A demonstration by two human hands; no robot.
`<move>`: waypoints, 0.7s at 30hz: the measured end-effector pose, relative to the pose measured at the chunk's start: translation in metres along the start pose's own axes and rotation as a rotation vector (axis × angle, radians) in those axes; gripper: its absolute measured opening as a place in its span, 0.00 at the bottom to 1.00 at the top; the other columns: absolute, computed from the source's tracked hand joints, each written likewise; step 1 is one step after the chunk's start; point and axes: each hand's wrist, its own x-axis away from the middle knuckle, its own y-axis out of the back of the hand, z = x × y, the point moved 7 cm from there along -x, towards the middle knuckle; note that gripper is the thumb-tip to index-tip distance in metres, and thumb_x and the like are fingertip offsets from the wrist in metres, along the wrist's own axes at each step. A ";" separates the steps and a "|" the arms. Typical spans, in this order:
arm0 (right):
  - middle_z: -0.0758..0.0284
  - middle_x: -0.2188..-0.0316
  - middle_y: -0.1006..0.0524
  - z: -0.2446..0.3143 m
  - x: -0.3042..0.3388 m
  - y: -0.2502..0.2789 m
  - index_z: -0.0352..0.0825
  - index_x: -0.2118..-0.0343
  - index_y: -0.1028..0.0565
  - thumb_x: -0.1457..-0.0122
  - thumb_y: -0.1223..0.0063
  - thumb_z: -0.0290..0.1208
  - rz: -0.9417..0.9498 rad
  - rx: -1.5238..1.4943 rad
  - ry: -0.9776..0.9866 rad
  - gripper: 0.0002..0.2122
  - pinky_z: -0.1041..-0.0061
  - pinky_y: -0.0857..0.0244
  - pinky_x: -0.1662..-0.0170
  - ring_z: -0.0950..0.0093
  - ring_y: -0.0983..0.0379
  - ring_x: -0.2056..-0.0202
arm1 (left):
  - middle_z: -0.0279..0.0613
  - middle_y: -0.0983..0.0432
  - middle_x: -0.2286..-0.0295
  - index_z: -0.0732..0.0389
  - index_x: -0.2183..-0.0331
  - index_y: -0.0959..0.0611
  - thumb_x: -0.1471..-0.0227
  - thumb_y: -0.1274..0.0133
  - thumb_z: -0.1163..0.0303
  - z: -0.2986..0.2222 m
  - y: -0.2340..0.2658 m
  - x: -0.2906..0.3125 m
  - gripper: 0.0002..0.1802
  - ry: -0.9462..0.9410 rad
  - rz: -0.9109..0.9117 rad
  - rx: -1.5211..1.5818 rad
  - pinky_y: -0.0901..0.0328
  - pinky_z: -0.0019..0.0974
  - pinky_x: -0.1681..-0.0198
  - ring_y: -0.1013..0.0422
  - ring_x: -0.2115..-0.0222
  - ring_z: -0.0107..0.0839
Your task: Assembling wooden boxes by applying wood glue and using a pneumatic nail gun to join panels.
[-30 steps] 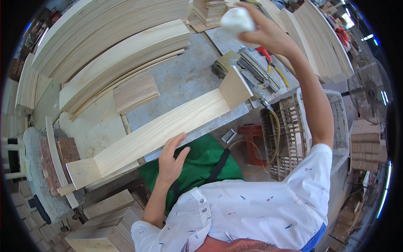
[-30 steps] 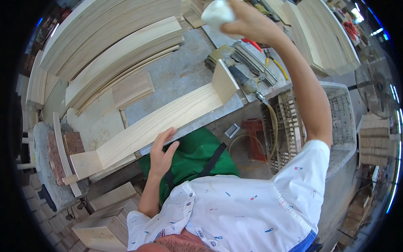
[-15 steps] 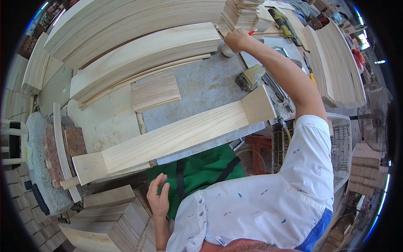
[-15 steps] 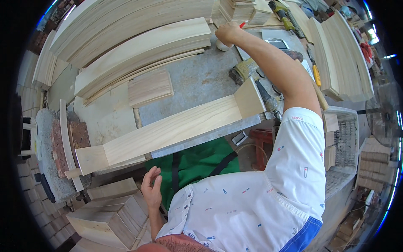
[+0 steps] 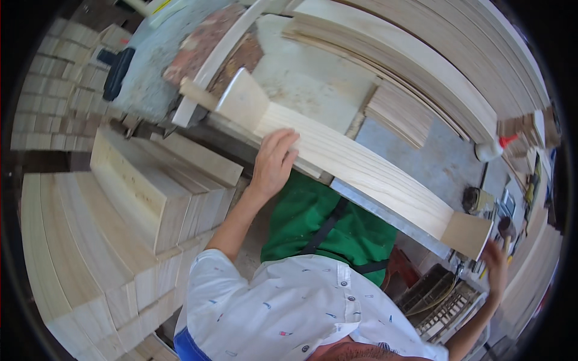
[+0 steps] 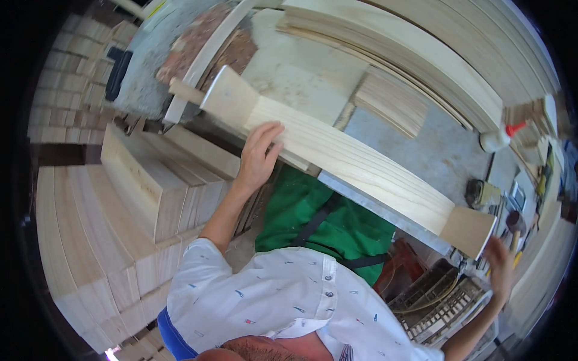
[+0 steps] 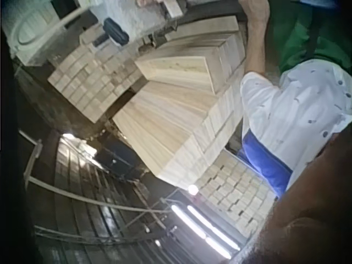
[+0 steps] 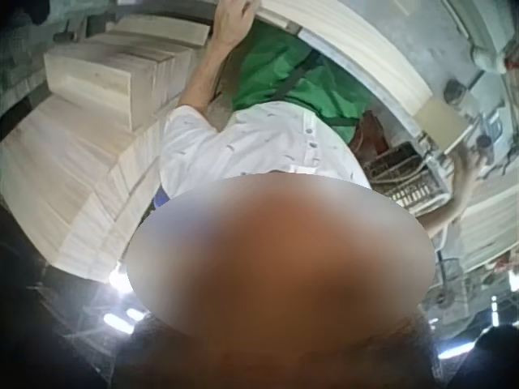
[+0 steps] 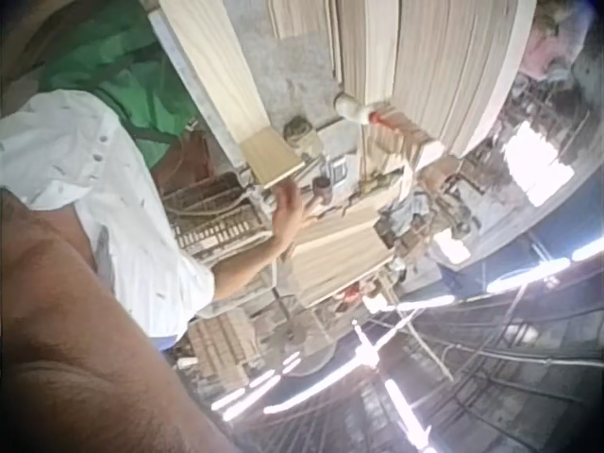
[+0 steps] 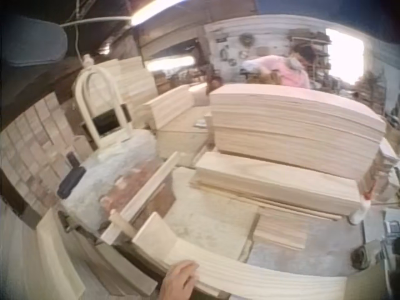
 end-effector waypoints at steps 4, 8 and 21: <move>0.66 0.61 0.27 0.000 0.032 -0.067 0.29 0.50 0.34 0.47 0.48 0.21 0.060 -0.073 0.005 0.20 0.77 0.37 0.54 0.77 0.31 0.59 | 0.48 0.31 0.57 0.65 0.59 0.24 0.55 0.47 0.77 0.034 0.004 -0.009 0.17 -0.002 -0.093 -0.086 0.41 0.42 0.49 0.37 0.53 0.46; 0.64 0.62 0.27 -0.005 0.018 -0.100 0.27 0.52 0.33 0.46 0.46 0.25 -0.133 -0.184 0.095 0.18 0.75 0.38 0.54 0.76 0.32 0.60 | 0.48 0.31 0.57 0.66 0.60 0.23 0.55 0.47 0.76 0.048 0.001 -0.021 0.16 -0.049 -0.083 -0.086 0.42 0.41 0.48 0.37 0.53 0.46; 0.63 0.67 0.27 0.042 -0.044 -0.130 0.26 0.58 0.31 0.42 0.48 0.32 -0.270 -0.207 0.222 0.15 0.74 0.35 0.61 0.75 0.31 0.67 | 0.49 0.30 0.57 0.66 0.60 0.23 0.55 0.46 0.73 0.088 0.016 -0.051 0.16 -0.050 -0.103 -0.186 0.43 0.42 0.47 0.37 0.52 0.46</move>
